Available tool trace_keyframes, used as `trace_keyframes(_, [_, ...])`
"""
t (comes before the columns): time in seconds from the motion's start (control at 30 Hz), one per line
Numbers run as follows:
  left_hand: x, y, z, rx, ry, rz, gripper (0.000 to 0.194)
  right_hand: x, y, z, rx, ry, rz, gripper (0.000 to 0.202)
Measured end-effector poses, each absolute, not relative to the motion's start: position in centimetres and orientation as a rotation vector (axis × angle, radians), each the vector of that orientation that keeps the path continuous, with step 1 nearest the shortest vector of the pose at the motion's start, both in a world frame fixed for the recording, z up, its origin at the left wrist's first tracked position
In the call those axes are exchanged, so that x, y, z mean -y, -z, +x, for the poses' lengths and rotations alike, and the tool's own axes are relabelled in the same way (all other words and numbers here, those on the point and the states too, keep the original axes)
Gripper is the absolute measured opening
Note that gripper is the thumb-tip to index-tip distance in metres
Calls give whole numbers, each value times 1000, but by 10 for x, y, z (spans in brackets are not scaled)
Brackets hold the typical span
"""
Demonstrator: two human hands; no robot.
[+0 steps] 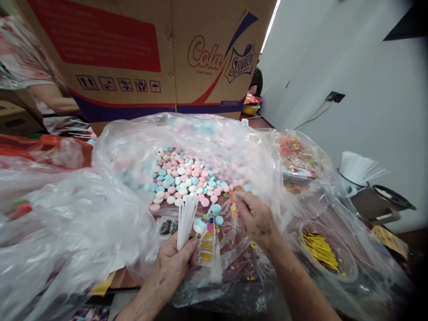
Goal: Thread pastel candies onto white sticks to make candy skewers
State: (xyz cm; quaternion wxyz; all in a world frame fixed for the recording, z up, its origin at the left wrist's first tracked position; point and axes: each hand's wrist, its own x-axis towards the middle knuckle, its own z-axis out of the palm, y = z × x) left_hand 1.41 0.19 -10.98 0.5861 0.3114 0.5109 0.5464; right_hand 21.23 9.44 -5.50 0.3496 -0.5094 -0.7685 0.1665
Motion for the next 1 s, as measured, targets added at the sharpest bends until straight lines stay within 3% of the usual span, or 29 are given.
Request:
trace_keyframes(0.3, [-1,110,16,-1179,-1315,713,36,-112,54,227,2552,-225,-1543,20])
trace_keyframes(0.57, [-1,104,17,-1252,-1280,709,37,-100,64,213,2583,-60,-1864,15])
trace_keyframes(1.0, [-10,104,24,-1156,-1398,602,41,-90,70,209,2642,70,-1743,29])
